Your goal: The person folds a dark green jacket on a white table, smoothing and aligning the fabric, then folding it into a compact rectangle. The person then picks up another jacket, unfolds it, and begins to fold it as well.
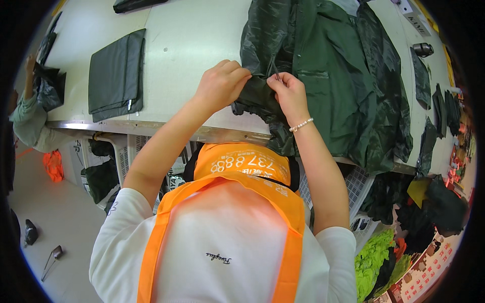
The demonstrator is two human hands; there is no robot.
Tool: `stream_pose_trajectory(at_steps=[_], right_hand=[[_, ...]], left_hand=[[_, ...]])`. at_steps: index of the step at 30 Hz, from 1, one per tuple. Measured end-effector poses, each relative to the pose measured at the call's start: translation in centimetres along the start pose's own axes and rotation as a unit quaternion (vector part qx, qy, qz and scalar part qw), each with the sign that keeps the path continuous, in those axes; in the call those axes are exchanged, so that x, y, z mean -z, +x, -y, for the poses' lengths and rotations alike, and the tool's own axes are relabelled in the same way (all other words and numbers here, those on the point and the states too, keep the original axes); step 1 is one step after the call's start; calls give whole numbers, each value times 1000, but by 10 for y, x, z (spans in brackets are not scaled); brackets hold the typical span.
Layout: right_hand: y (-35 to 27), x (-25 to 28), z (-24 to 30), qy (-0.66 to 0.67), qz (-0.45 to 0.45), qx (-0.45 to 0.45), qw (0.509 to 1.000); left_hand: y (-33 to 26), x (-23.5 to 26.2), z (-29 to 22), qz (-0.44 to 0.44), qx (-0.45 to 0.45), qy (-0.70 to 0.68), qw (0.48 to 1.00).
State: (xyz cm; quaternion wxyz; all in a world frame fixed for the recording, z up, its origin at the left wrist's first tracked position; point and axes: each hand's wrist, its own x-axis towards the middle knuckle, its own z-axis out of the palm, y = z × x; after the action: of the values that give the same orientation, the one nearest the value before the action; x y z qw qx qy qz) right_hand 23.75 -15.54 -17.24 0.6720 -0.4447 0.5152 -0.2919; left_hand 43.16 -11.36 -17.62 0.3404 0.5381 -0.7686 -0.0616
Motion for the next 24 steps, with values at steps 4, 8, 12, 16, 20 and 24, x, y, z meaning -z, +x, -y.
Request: stream_pose_trajectory(at_steps=[4, 8, 12, 16, 20, 24], right_hand=[[8, -6, 4, -48, -60, 46, 996], [8, -6, -2, -90, -40, 42, 994], [16, -13, -23, -172, -53, 143, 973], [38, 27, -40, -237, -139, 96, 957], [24, 26, -31, -200, -82, 111, 970], [30, 44, -41, -256, -161, 123, 945]], left_hand=[[2, -1, -18, -20, 110, -155, 982], [-15, -1, -19, 24, 309, -361, 879], [-36, 7, -19, -21, 405, -494, 769], [-54, 63, -26, -109, 345, -516, 777], [-122, 91, -21, 16, 486, -402, 776], [-330, 67, -32, 214, 589, -234, 743]])
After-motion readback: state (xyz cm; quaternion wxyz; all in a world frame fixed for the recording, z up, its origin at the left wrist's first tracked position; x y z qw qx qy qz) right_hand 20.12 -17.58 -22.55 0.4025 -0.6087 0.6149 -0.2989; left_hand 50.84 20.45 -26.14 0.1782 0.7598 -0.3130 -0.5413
